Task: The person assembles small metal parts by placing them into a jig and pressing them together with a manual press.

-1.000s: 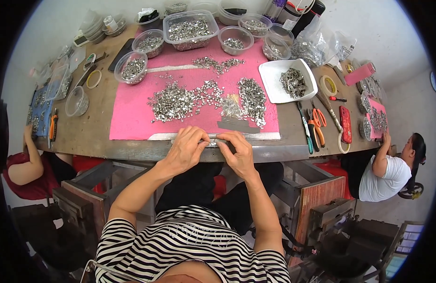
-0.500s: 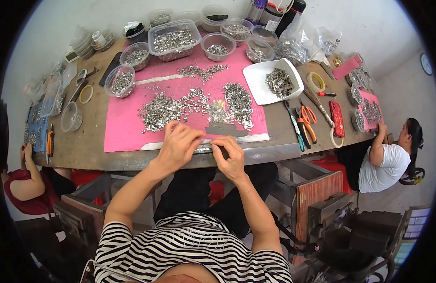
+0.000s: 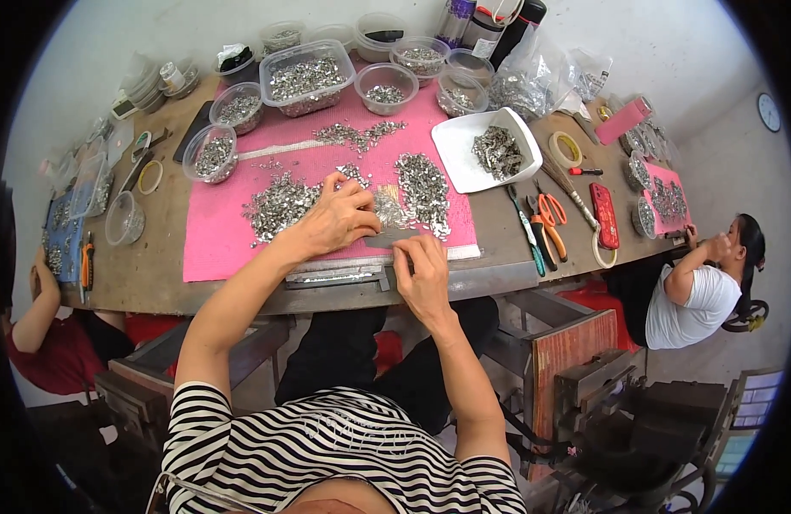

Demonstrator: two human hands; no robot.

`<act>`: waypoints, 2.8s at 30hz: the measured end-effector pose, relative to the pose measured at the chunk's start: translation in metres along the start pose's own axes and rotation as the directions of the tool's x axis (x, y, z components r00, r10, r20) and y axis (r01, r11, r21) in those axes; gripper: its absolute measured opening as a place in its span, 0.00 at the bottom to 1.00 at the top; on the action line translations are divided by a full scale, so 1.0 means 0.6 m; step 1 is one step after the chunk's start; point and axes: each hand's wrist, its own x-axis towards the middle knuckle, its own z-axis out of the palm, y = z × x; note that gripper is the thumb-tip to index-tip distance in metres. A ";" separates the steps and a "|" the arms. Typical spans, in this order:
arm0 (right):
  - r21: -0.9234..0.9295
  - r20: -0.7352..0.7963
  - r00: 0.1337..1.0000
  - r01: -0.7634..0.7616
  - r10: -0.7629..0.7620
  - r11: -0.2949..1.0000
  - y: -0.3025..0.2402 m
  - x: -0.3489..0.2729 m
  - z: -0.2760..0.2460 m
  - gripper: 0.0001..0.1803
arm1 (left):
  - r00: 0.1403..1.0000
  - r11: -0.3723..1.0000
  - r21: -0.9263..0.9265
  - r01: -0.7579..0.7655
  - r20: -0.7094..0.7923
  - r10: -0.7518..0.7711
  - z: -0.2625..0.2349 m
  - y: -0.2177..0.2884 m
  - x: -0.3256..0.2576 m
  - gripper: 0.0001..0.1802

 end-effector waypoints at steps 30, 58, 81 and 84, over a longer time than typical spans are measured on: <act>0.010 0.337 0.935 -0.119 0.109 0.993 0.003 0.068 -0.013 0.05 | 0.895 0.927 -0.234 0.293 -0.275 -0.352 0.012 0.142 -0.114 0.04; 0.405 0.125 0.974 -0.225 0.191 0.886 -0.054 -0.043 0.034 0.03 | 0.925 0.974 0.054 0.218 -0.330 -0.189 0.020 0.153 -0.121 0.07; -0.022 0.058 0.976 0.214 -0.212 0.977 -0.059 -0.032 0.028 0.08 | 0.854 0.929 -0.094 0.358 -0.369 -0.366 0.024 0.182 -0.139 0.16; -0.032 0.044 0.969 0.246 -0.245 0.969 -0.062 -0.028 0.023 0.08 | 0.852 0.930 -0.101 0.353 -0.376 -0.364 0.029 0.181 -0.141 0.17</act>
